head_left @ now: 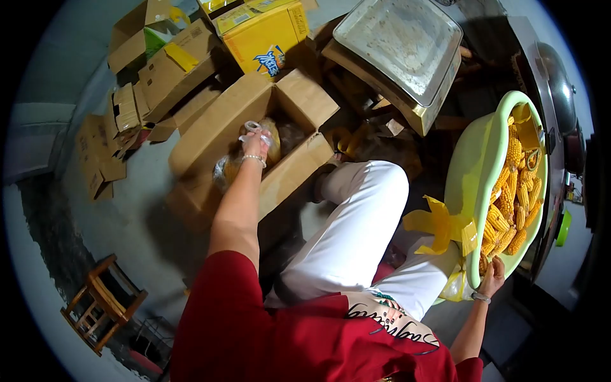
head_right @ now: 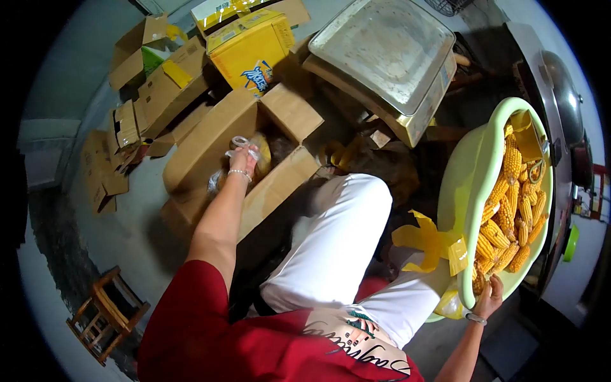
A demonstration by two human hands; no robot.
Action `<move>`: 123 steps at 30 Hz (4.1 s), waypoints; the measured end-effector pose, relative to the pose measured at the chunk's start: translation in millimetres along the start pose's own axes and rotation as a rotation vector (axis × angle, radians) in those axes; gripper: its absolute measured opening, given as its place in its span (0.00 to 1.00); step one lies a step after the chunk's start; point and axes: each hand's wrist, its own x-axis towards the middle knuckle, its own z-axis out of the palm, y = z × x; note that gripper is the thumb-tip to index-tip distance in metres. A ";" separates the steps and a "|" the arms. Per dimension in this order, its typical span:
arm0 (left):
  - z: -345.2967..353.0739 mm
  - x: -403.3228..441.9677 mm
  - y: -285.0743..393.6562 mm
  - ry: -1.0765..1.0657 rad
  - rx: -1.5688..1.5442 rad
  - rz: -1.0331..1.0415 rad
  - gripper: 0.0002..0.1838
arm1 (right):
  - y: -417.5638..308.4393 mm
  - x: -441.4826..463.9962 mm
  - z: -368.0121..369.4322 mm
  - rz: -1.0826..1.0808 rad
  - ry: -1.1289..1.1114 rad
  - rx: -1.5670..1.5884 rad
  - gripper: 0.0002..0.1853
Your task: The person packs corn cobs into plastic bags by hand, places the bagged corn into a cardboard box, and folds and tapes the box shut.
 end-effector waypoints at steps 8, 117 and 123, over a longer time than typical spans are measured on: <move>-5.2 29.2 -23.4 0.117 -0.039 -0.038 0.05 | -4.1 -0.7 -1.2 0.051 -0.026 0.011 0.10; -55.0 -129.9 47.7 -0.417 2.026 0.462 0.23 | 3.7 3.4 1.4 -0.208 0.082 -0.300 0.08; -72.3 -125.7 30.2 -0.563 2.000 0.640 0.16 | 4.5 3.3 1.0 -0.198 0.066 -0.274 0.08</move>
